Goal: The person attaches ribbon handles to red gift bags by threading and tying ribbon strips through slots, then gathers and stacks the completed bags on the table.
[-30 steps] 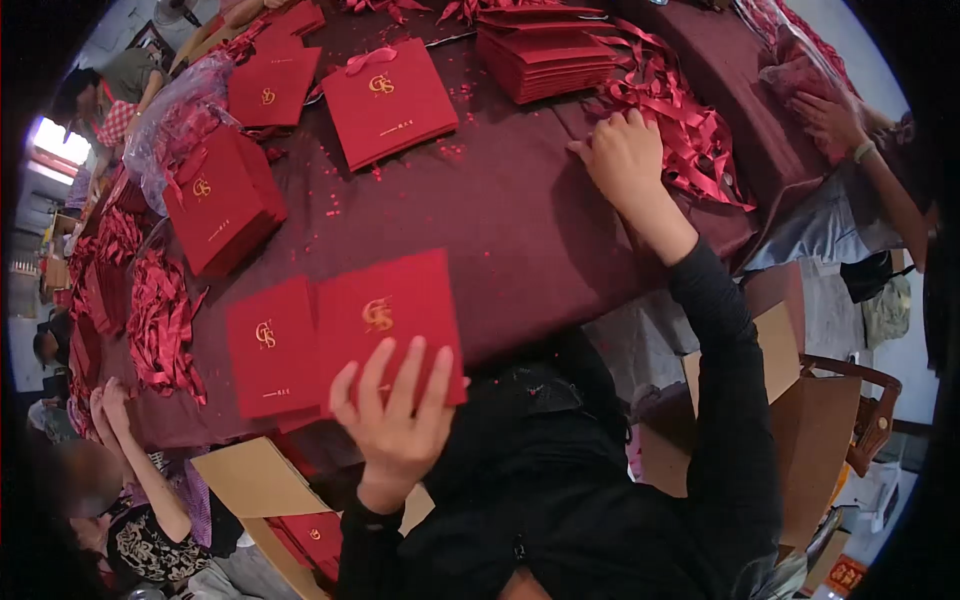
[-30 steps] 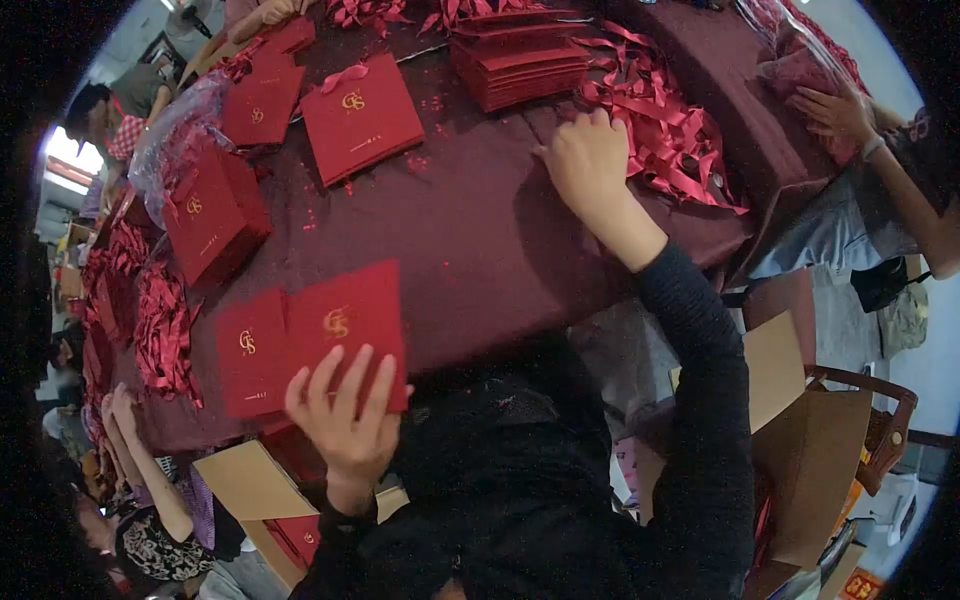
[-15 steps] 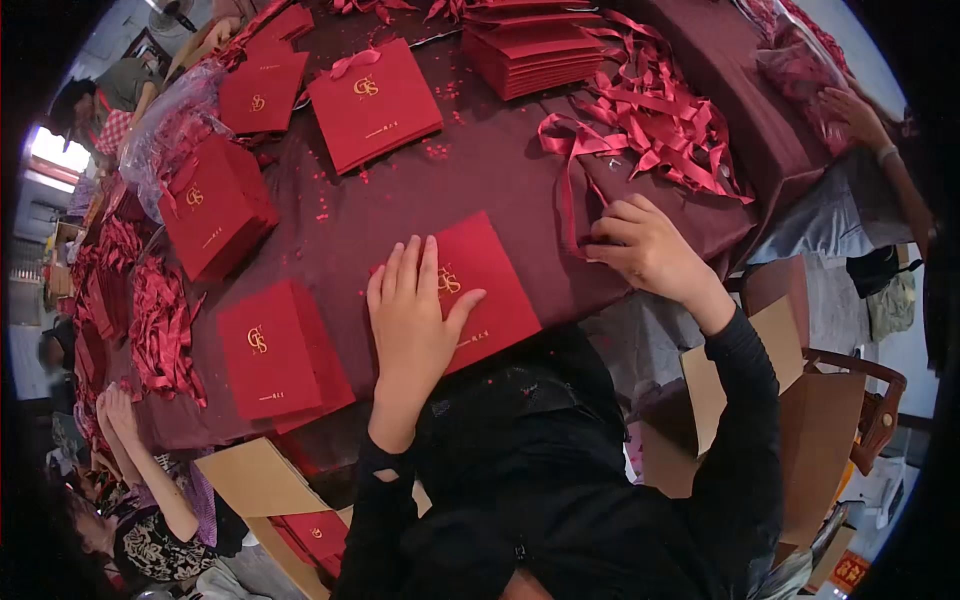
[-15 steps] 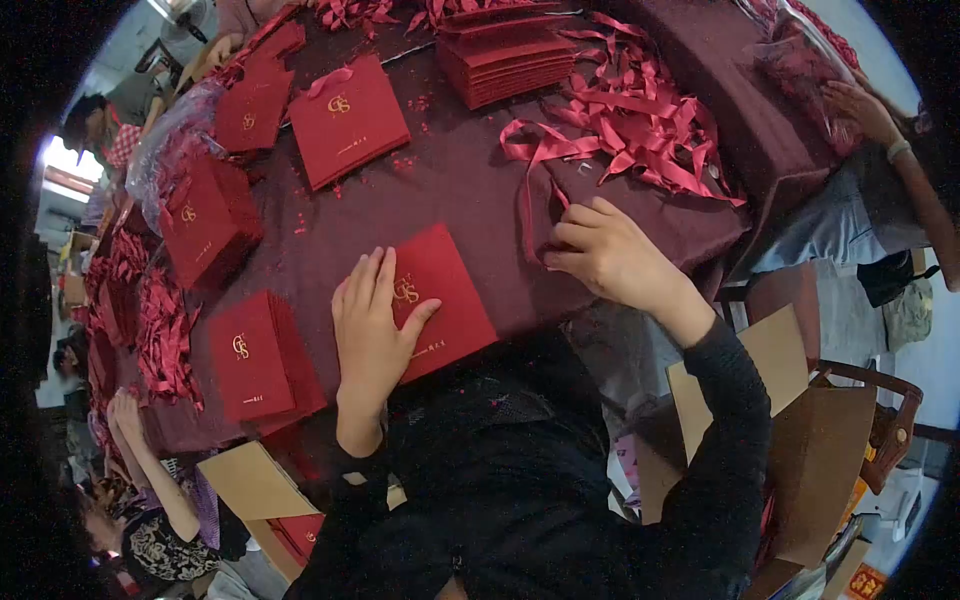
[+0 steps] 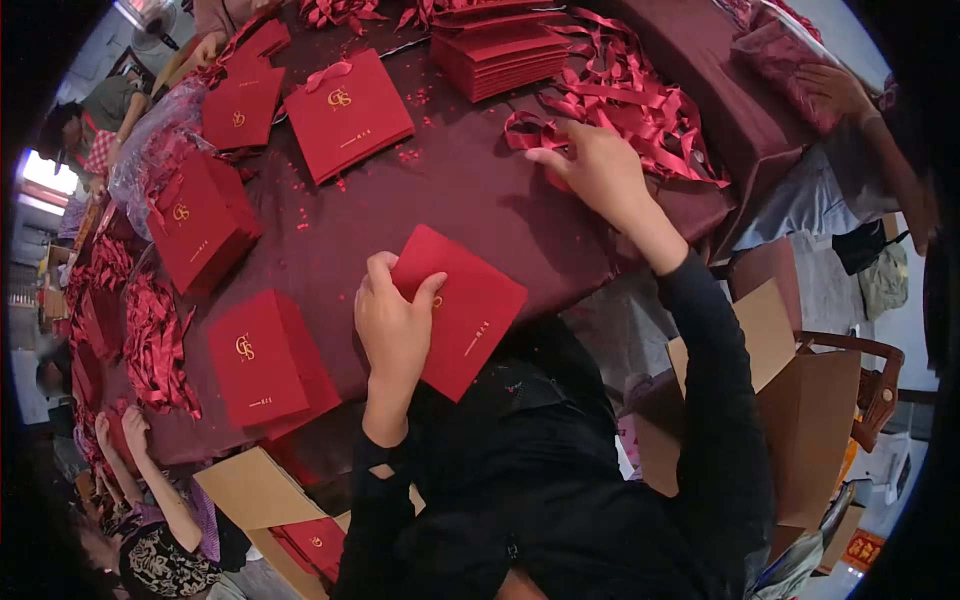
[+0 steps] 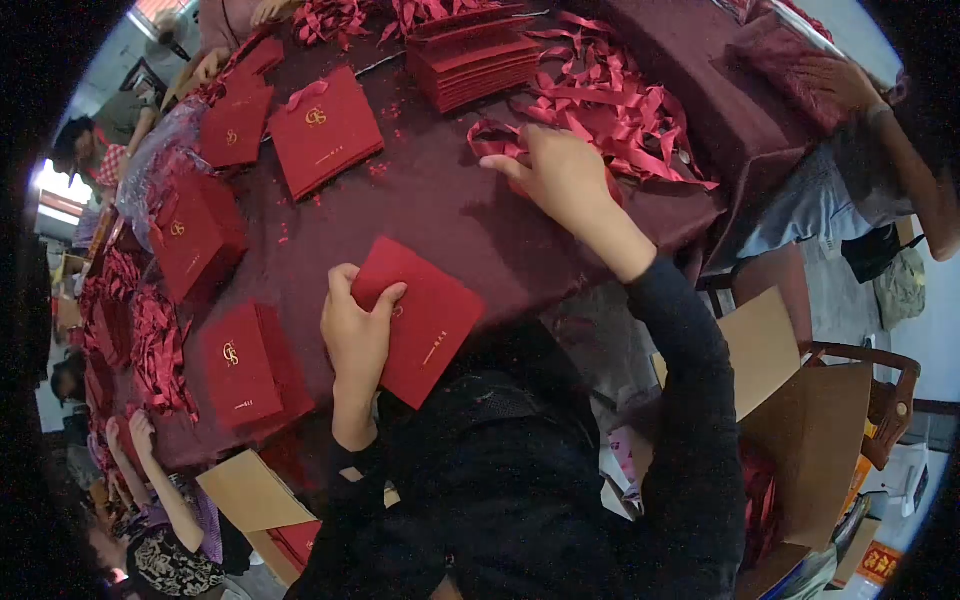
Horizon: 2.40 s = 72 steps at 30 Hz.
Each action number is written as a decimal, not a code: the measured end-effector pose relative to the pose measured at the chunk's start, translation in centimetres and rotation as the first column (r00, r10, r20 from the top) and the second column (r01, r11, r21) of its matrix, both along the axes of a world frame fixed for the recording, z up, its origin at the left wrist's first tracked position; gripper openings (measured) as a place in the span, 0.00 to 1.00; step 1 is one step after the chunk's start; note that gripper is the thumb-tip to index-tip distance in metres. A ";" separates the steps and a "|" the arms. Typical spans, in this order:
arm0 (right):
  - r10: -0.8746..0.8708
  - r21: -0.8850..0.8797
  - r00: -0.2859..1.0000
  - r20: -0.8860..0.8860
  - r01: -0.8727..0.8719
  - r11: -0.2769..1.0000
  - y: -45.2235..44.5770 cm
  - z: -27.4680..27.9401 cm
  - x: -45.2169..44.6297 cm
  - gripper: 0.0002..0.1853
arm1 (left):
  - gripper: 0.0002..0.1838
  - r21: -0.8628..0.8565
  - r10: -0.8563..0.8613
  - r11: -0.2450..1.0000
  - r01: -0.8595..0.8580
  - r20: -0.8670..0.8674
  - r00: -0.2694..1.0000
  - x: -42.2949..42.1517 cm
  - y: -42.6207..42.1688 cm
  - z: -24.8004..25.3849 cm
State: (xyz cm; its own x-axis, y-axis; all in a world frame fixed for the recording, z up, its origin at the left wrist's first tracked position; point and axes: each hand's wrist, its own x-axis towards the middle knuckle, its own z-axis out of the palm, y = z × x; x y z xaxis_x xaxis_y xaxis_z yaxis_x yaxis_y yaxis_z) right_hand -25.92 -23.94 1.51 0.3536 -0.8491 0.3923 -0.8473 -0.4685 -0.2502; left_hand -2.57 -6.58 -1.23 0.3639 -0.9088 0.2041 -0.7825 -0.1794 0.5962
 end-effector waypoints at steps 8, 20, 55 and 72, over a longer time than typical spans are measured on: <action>0.180 -0.207 0.960 0.216 -0.135 0.969 0.3 0.9 -0.7 0.09 | 0.09 0.010 -0.005 1.000 0.012 -0.499 0.866 2.5 -0.2 0.1; 0.551 -0.027 0.833 -0.051 -0.552 0.833 5.4 -0.2 0.6 0.24 | 0.09 -0.056 -0.059 0.998 0.022 -0.837 0.545 2.8 0.2 0.2; 0.375 0.000 0.813 0.445 -0.419 0.908 11.9 -2.3 8.8 0.08 | 0.10 -0.157 -0.075 0.985 -0.072 -0.765 0.640 -0.7 0.2 -0.6; 0.468 0.004 0.845 0.259 -0.486 0.874 11.3 -2.1 9.8 0.07 | 0.12 -0.212 -0.100 0.974 -0.080 -0.717 0.690 -0.9 0.3 -0.6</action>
